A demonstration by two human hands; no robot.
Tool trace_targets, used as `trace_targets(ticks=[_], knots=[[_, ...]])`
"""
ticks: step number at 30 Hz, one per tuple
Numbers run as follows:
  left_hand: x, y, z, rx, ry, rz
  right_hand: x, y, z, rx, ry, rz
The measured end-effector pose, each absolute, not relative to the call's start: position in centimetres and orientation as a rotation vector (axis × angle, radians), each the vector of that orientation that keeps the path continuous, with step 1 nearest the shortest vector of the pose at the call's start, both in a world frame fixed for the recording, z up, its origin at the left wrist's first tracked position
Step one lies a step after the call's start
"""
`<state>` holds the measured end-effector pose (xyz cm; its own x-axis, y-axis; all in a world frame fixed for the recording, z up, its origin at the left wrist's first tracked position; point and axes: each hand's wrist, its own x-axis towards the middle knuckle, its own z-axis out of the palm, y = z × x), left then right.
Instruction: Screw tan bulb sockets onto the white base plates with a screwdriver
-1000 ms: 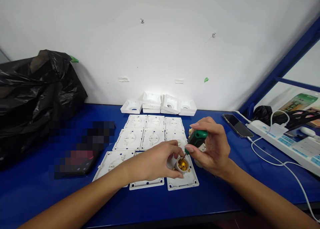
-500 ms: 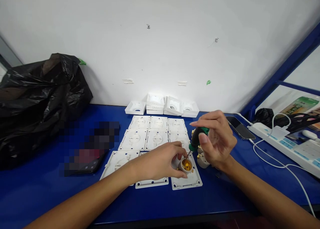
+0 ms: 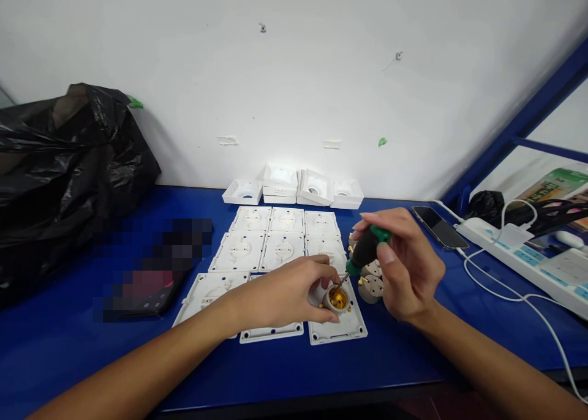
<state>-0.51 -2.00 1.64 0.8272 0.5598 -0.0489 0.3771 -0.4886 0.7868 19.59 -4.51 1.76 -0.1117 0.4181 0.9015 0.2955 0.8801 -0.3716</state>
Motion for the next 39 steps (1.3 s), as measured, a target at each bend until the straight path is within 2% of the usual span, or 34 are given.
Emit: trace_targets(ticks=[2, 6, 11, 16, 21, 26, 32, 39], knots=[[-0.49, -2.0, 1.61, 2.15, 0.685, 0.252, 19.6, -4.39, 1.79, -0.535, -1.71, 0.162], [-0.46, -2.08, 1.57, 2.16, 0.702, 0.263, 19.58, -4.4, 1.75, -0.578, -1.718, 0.042], [-0.49, -2.13, 1.46, 2.185, 0.686, 0.284, 19.57, -4.34, 1.29, -0.525, -1.724, 0.332], [-0.52, -2.09, 1.28, 2.102, 0.695, 0.302, 19.56, -4.04, 1.01, -0.479, -1.81, 0.22], [-0.5, -2.01, 1.32, 2.095, 0.67, 0.298, 19.51, -4.39, 1.08, -0.51, -1.851, 0.383], [-0.46, -1.99, 1.27, 2.087, 0.671, 0.3, 19.67, -4.4, 1.42, -0.486, -1.876, 0.236], [-0.48, -1.95, 1.09, 2.117, 0.671, 0.301, 19.68, -4.72, 1.56, -0.589, -1.876, 0.457], [-0.46, -2.15, 1.72, 2.11, 0.674, 0.309, 19.7, -3.88, 1.42, -0.527, -1.838, 0.139]])
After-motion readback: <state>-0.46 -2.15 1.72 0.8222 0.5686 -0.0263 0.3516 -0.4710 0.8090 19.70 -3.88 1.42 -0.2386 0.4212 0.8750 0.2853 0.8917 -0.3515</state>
